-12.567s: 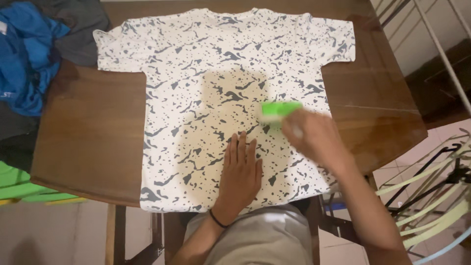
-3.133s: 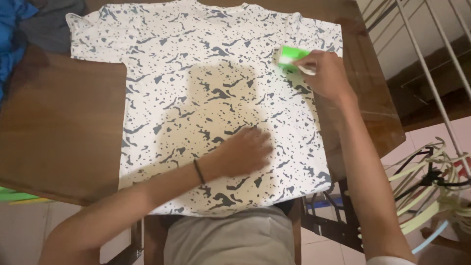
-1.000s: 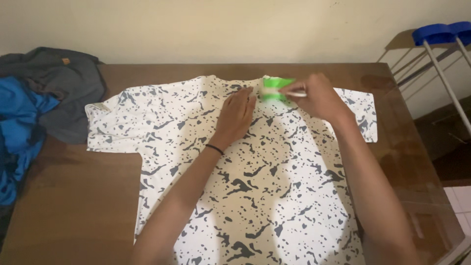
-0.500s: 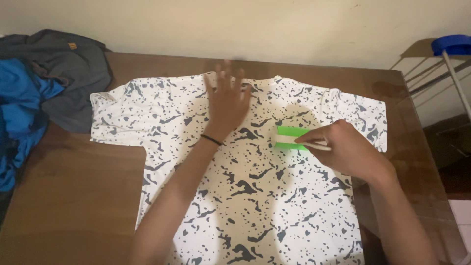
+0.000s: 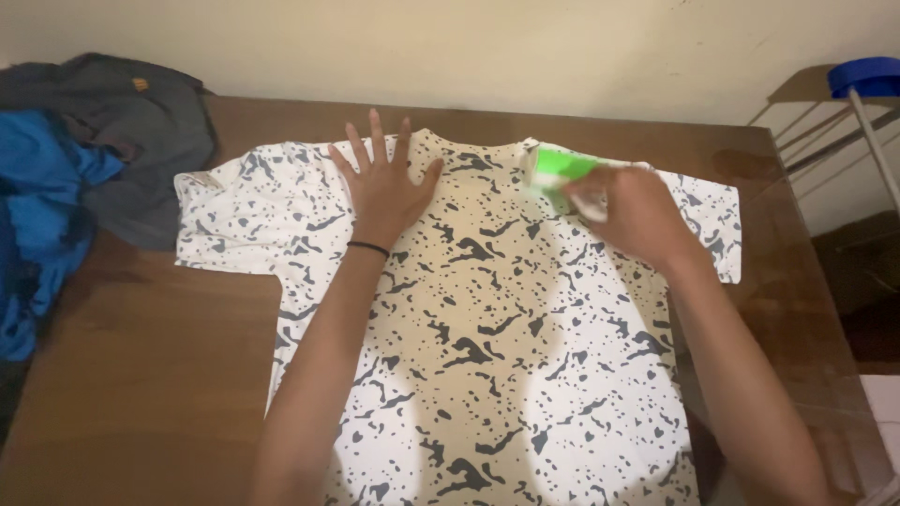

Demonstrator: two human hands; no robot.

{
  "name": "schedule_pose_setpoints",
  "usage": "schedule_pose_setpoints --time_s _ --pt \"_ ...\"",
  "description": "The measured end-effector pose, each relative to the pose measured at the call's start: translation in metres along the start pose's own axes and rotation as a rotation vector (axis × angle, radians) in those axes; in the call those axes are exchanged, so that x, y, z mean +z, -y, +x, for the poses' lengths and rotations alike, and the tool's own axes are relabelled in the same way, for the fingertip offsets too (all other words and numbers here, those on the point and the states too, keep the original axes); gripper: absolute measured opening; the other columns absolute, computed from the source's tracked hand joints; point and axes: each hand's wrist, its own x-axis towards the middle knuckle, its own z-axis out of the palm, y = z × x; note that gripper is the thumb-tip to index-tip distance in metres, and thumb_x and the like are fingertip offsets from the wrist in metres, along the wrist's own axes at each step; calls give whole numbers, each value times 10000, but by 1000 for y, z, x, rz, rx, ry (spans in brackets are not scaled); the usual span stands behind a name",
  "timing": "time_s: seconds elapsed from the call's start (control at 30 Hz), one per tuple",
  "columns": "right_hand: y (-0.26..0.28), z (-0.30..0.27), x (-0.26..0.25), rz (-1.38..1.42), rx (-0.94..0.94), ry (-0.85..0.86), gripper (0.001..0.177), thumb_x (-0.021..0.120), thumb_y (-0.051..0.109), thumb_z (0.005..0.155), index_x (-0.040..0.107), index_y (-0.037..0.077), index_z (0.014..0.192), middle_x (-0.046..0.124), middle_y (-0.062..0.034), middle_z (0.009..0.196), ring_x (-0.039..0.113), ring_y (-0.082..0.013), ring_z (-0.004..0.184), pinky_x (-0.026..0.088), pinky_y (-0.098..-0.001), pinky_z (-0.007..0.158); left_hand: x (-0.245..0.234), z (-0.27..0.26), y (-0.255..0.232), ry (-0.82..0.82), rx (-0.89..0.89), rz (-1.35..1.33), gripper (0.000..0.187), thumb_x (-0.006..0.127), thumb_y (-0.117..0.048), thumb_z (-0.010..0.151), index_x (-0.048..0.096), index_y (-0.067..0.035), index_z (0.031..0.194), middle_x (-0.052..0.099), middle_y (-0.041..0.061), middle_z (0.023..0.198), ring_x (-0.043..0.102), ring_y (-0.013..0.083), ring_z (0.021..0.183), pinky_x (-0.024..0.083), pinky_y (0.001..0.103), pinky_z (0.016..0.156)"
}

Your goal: The person lays a patterned t-shirt flat on a wooden table and uses a green lint roller to remove lint from the entire surface. The person repeatedly rolls the tool over the shirt's front, sleeves, and collar area.

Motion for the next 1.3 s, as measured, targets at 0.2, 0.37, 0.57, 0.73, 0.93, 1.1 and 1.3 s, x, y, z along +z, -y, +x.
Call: schedule_pose_setpoints --time_s 0.2,0.37,0.57,0.73,0.93,1.1,1.3 --pt "69 -78 -3 -215 335 632 208 487 110 1015 630 80 1163 731 -158 882 695 -208 523 564 -284 386 -7 3 -3 66 -27 2 807 364 -725 945 286 -256 1597 105 187 1675 25 487 1520 -74 714 1153" --pt "73 -113 10 -242 -215 467 219 548 43 900 656 36 1091 739 -108 849 634 -137 493 495 -264 377 -37 13 14 166 -131 -3 794 232 -748 994 189 -288 1639 0 195 1713 -24 486 1560 -81 691 1181" --pt "45 -54 -5 -110 448 521 254 544 51 968 666 93 1187 763 -191 856 660 -176 524 551 -290 424 -56 17 60 360 -390 -46 859 213 -727 944 70 -244 1641 -91 192 1683 -160 498 1510 -152 713 1125" --pt "-25 -1 -25 -111 118 23 263 723 94 880 773 140 1135 774 -171 846 683 -185 571 602 -352 590 -51 15 68 277 -425 -43 877 195 -739 916 39 -260 1634 -144 134 1687 -212 513 1488 -196 713 1108" --pt "-69 3 -9 -123 25 -113 289 757 61 831 788 127 1110 776 -136 962 717 -172 695 624 -318 647 -58 14 45 189 -349 38 821 177 -733 950 92 -308 1647 -143 147 1692 -180 556 1492 -153 724 1135" --pt "4 -44 7 -195 90 95 271 645 -10 861 736 78 1101 761 -143 894 714 -186 599 597 -293 523 -37 16 -16 109 58 37 715 269 -631 1053 213 -246 1653 -91 144 1700 -100 483 1529 -47 699 1205" --pt "69 -93 22 -438 -167 301 182 640 130 853 655 41 1011 724 -95 802 699 -181 596 575 -304 489 14 -18 -80 21 459 -53 595 364 -458 1029 382 -228 1578 149 104 1693 126 369 1541 82 609 1214"
